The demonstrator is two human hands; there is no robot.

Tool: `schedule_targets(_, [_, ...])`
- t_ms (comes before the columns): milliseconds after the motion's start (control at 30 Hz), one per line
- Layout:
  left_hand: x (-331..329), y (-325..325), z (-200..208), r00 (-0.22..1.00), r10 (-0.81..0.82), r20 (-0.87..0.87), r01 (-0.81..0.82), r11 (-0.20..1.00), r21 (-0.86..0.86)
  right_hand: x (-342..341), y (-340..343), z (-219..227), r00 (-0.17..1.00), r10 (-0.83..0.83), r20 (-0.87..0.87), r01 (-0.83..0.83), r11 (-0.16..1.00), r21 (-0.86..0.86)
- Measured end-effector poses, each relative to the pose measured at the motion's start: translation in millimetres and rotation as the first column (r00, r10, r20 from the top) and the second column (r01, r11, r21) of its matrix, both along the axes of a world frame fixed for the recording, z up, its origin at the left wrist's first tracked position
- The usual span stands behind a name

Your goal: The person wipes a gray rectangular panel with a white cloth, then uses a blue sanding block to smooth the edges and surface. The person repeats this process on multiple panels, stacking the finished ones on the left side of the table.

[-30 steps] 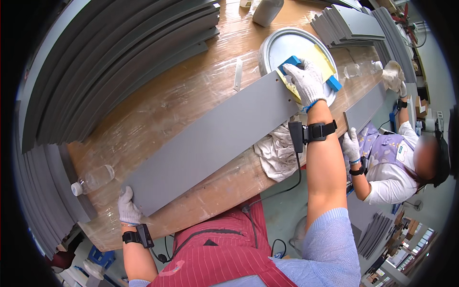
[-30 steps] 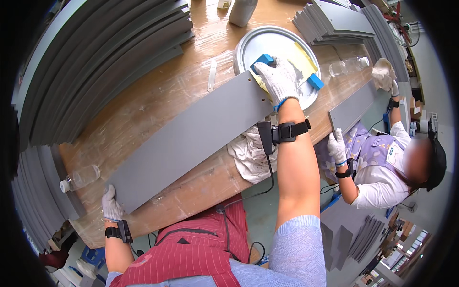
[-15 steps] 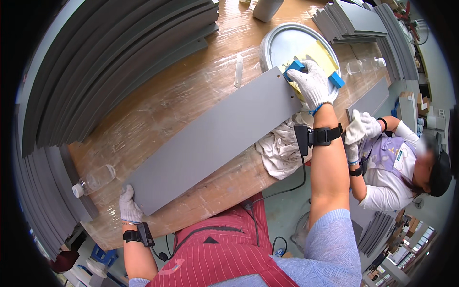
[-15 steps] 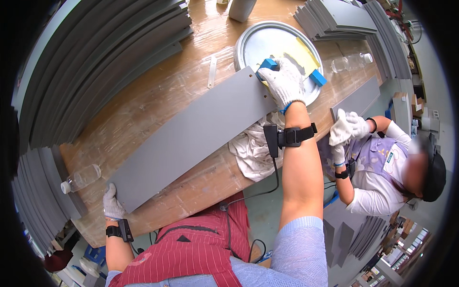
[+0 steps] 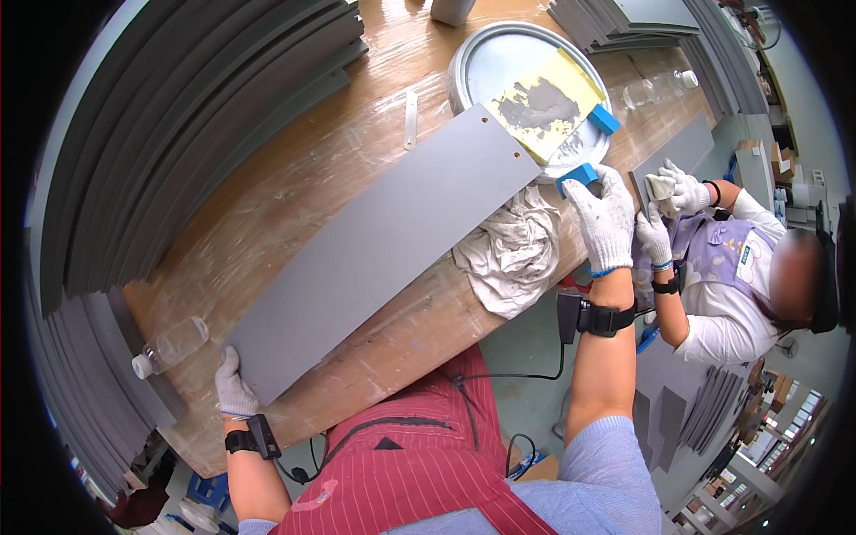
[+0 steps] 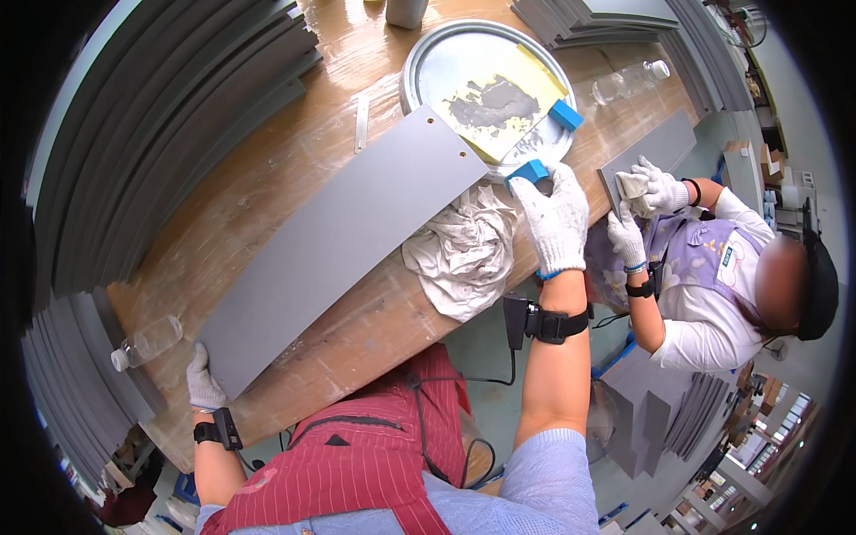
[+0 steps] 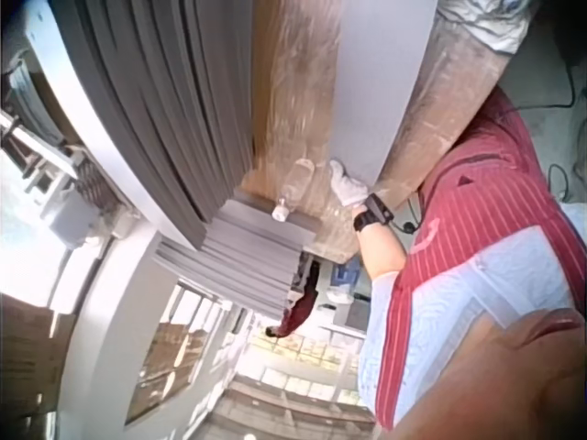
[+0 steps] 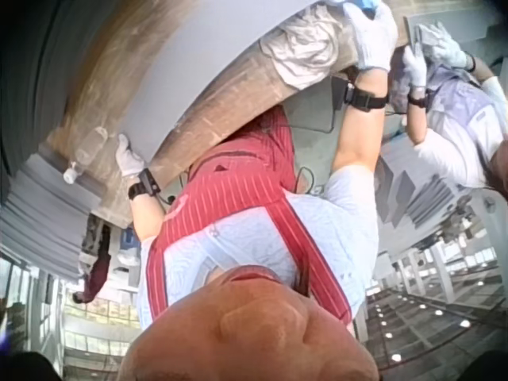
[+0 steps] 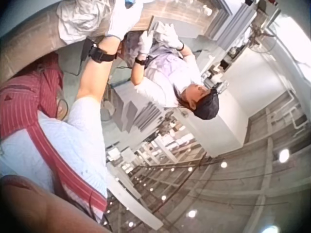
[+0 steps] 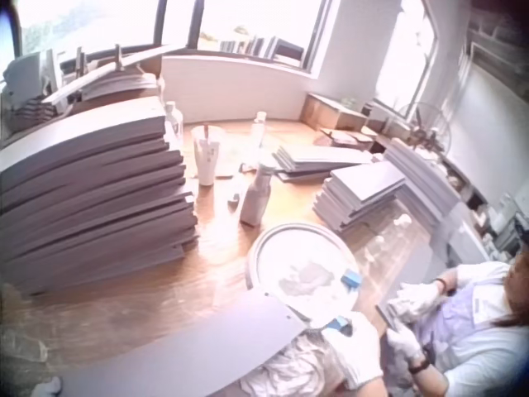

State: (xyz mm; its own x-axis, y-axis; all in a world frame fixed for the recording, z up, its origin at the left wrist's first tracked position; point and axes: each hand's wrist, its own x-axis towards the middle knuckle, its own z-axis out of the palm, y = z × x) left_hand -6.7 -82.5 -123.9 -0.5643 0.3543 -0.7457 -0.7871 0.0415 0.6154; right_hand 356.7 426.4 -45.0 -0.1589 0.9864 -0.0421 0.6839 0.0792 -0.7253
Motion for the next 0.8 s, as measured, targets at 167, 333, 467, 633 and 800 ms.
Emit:
schedule_targets(167, [-2,3,3,1.0,-0.022,-0.011,0.021,0.999,-0.024,-16,-17,-6,0.984,-0.043,-0.171,0.062,0.992,0.108])
schedule_targets(333, [-4,0,-1,0.999,-0.026,-0.025,0.025,1.0,-0.018,-30,-20,-15,0.965,-0.163,-0.206,0.188,0.976,0.112])
schedule_targets(467, [-3,1,-2,1.0,-0.006,-0.002,0.006,1.0,-0.005,-35,-26,-20,0.977,-0.145,-0.155,0.176,0.961,0.212])
schedule_targets(633, [-4,-2,-5,0.998,-0.044,-0.034,0.043,0.999,-0.009,-34,-27,-22,0.972,-0.168,-0.163,0.211,0.93,0.3])
schedule_targets(800, [-4,-2,-7,0.999,-0.024,-0.03,0.025,1.0,0.011,-42,-48,-25,0.987,-0.136,-0.087,0.157,0.938,0.308])
